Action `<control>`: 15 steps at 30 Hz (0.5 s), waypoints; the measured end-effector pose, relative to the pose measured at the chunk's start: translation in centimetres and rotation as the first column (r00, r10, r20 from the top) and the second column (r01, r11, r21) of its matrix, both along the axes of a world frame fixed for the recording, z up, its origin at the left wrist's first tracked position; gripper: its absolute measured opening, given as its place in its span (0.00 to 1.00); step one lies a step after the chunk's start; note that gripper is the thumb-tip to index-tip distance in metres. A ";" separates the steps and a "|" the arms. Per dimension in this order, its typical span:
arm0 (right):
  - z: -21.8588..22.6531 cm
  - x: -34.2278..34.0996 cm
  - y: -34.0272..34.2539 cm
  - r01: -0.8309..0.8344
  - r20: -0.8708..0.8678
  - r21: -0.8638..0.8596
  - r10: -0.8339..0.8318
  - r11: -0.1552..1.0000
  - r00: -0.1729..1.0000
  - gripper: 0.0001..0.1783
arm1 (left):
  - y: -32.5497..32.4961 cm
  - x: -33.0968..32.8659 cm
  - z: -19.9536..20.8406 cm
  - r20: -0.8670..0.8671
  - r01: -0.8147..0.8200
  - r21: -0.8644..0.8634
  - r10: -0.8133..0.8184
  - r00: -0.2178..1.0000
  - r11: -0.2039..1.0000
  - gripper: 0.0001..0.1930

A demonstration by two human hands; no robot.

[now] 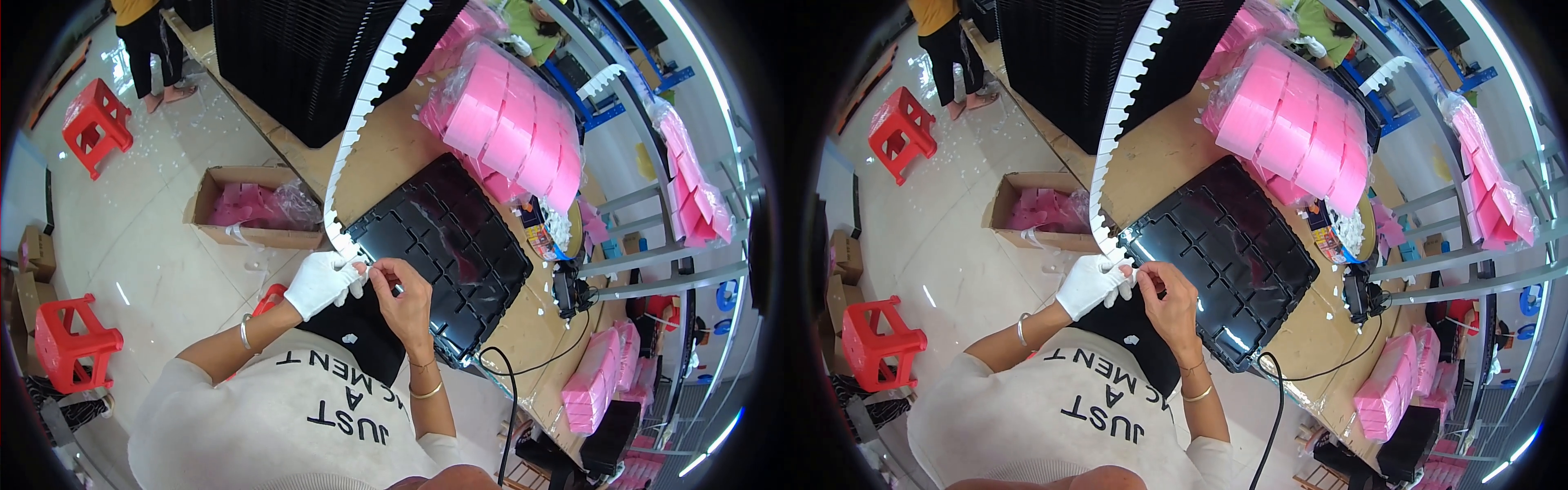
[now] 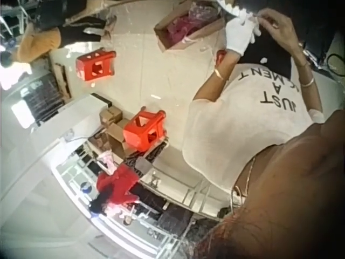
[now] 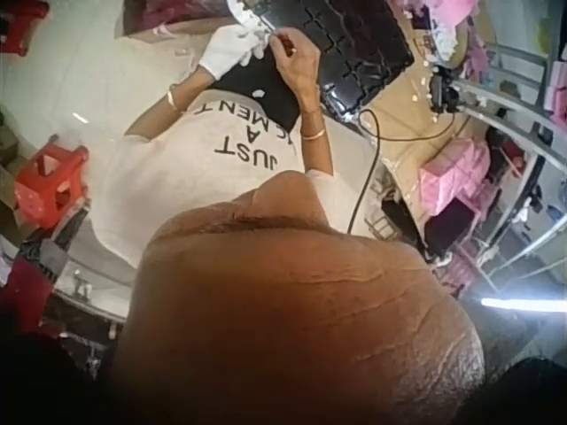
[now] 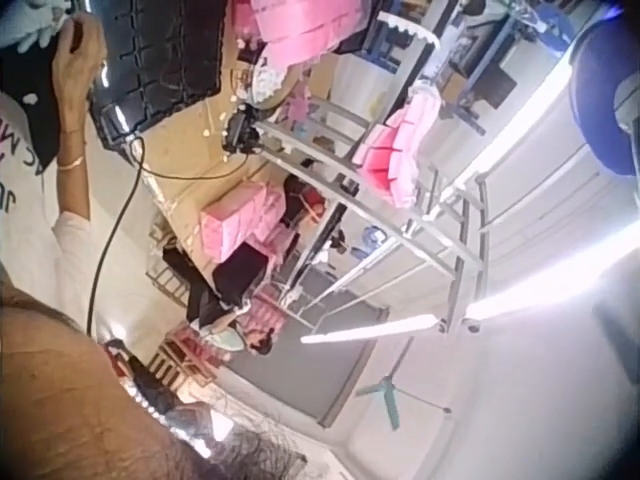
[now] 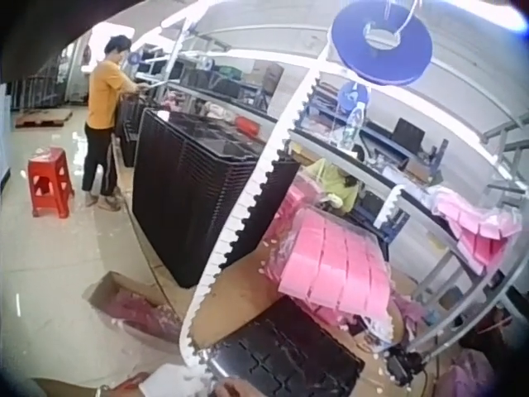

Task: The person assembles pink foam dividers into a black plastic tray by hand.

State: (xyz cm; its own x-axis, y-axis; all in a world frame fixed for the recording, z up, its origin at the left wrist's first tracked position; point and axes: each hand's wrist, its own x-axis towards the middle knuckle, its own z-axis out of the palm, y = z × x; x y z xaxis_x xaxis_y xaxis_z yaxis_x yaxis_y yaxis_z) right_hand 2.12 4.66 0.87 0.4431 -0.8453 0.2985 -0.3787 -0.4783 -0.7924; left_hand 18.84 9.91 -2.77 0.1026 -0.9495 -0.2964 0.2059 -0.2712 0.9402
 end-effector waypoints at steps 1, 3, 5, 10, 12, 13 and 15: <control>0.0 0.0 0.1 -0.008 0.004 0.017 0.008 1.000 1.000 0.05 | 0.1 0.0 0.1 0.024 0.013 -0.014 -0.013 1.000 1.000 0.16; 0.0 0.1 0.2 -0.018 0.005 0.035 0.018 0.999 1.000 0.04 | 0.2 0.2 0.1 0.026 0.015 0.010 -0.015 1.000 1.000 0.16; -0.1 0.2 0.1 -0.061 -0.029 0.000 0.061 0.998 0.998 0.05 | 0.1 0.5 -0.2 0.025 0.017 0.040 -0.018 1.000 0.999 0.17; 0.7 0.5 -1.6 -0.076 -0.078 -0.010 0.075 0.997 0.994 0.05 | -1.1 1.4 -4.3 -0.041 -0.192 0.025 0.193 0.980 0.981 0.13; 0.2 0.4 -3.7 -0.054 -0.129 0.017 0.056 0.998 0.990 0.05 | -1.0 2.2 -5.5 -0.012 -0.241 0.083 0.243 0.970 0.967 0.10; -0.2 0.5 -4.7 -0.057 -0.132 0.024 0.060 0.998 0.989 0.05 | -1.0 2.5 -6.0 -0.055 -0.285 0.091 0.290 0.955 0.954 0.09; -1.2 0.8 -6.3 -0.093 -0.229 0.026 0.096 0.995 0.969 0.05 | -0.7 2.8 -6.3 -0.052 -0.295 0.096 0.301 0.952 0.951 0.09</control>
